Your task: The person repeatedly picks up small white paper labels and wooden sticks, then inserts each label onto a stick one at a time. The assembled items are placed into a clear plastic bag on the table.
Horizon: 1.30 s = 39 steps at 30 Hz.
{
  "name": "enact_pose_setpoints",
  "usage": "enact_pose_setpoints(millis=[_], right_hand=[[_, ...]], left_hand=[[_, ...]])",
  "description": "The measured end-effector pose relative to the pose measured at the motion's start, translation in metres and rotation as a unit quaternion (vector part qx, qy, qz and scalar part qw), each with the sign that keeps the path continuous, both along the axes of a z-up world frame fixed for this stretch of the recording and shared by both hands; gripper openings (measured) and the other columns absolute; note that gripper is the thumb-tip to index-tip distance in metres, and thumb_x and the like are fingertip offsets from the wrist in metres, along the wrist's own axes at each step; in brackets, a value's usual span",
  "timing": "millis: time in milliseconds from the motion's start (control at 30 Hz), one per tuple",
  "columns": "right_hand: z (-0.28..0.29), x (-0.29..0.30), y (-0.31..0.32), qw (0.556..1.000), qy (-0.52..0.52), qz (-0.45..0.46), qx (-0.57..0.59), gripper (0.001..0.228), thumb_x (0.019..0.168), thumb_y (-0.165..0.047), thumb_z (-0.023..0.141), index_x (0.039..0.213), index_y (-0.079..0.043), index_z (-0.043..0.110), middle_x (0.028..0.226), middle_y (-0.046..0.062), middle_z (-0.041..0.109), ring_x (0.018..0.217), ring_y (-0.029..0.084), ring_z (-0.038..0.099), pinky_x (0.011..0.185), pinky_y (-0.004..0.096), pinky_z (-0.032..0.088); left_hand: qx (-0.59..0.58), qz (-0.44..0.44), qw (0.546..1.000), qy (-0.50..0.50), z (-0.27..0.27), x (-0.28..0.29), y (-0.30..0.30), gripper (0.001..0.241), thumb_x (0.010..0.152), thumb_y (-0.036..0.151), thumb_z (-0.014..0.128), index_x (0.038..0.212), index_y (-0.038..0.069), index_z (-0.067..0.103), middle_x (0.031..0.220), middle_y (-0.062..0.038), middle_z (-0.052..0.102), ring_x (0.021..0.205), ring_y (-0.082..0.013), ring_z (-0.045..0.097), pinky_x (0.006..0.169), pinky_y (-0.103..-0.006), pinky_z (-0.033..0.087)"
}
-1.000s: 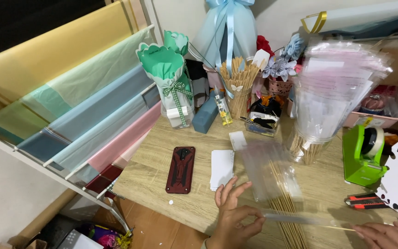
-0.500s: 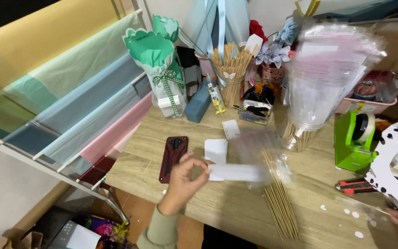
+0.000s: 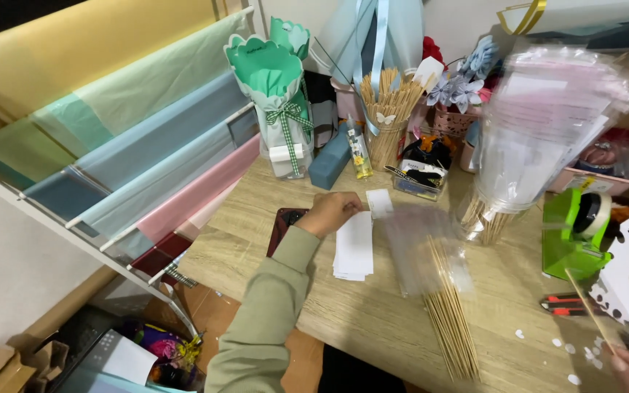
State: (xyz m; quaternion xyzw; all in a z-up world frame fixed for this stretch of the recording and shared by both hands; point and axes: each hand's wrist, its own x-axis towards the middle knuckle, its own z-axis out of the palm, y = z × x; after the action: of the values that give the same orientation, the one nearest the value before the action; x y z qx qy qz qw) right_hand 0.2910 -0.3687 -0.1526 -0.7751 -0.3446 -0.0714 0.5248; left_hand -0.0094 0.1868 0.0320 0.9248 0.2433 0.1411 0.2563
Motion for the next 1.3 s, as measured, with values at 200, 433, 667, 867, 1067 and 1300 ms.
enact_pose_setpoints(millis=[200,433,667,867,1067,1300], right_hand=[[0.163,-0.124,0.070,0.988,0.154,-0.008,0.013,0.014,0.103,0.003,0.068,0.116,0.006,0.075,0.094,0.017,0.074,0.093,0.016,0.065,0.099,0.024,0.046],[0.150,-0.122,0.113,0.968,0.236,0.044,-0.068,0.033,0.083,-0.002,0.077,0.116,-0.003,0.082,0.109,0.011,0.084,0.094,0.017,0.070,0.091,0.030,0.054],[0.154,-0.140,0.152,0.949,0.302,0.083,-0.038,0.025,0.085,-0.006,0.079,0.108,-0.001,0.087,0.088,0.007,0.077,0.063,0.014,0.051,0.056,0.026,0.038],[0.132,-0.133,0.153,0.944,0.311,0.109,-0.027,0.027,0.083,-0.006,0.081,0.108,-0.001,0.089,0.086,0.007,0.083,0.066,0.012,0.057,0.062,0.025,0.046],[0.131,-0.138,0.151,0.955,0.270,0.125,-0.006,0.023,0.082,-0.003,0.081,0.104,0.000,0.088,0.085,0.006,0.078,0.066,0.012,0.058,0.064,0.023,0.046],[0.133,-0.144,0.146,0.953,0.244,0.181,0.011,0.023,0.083,-0.004,0.080,0.104,0.001,0.089,0.085,0.005,0.078,0.079,0.010,0.069,0.071,0.021,0.050]], left_hand=[[0.181,0.110,0.971,-0.106,-0.046,0.006,-0.027,0.023,0.091,0.006,0.061,0.104,0.014,0.078,0.109,-0.007,0.072,0.095,-0.0362,0.064,0.076,-0.0486,0.043],[0.047,0.209,0.975,-0.057,-0.049,-0.015,-0.121,0.085,0.085,0.049,0.072,0.151,0.008,0.038,0.152,-0.027,0.038,0.126,-0.0520,0.045,0.094,-0.0607,0.046],[0.054,0.223,0.966,-0.118,-0.050,-0.020,-0.130,0.075,0.091,0.046,0.066,0.152,0.011,0.040,0.160,-0.022,0.034,0.143,-0.0423,0.035,0.107,-0.0603,0.034],[-0.052,0.168,0.914,-0.364,-0.010,-0.009,-0.177,0.057,0.091,0.033,0.066,0.140,0.008,0.051,0.145,-0.011,0.054,0.136,-0.0296,0.051,0.111,-0.0465,0.042],[-0.440,0.112,0.814,-0.364,0.037,0.020,-0.234,0.116,0.069,0.044,0.077,0.161,0.021,0.011,0.136,-0.011,0.058,0.116,-0.0237,0.063,0.099,-0.0365,0.056],[-0.565,0.046,0.712,-0.415,0.004,0.053,-0.241,0.088,0.078,0.000,0.082,0.153,0.009,0.035,0.096,-0.015,0.078,0.090,-0.0199,0.074,0.081,-0.0340,0.063]])
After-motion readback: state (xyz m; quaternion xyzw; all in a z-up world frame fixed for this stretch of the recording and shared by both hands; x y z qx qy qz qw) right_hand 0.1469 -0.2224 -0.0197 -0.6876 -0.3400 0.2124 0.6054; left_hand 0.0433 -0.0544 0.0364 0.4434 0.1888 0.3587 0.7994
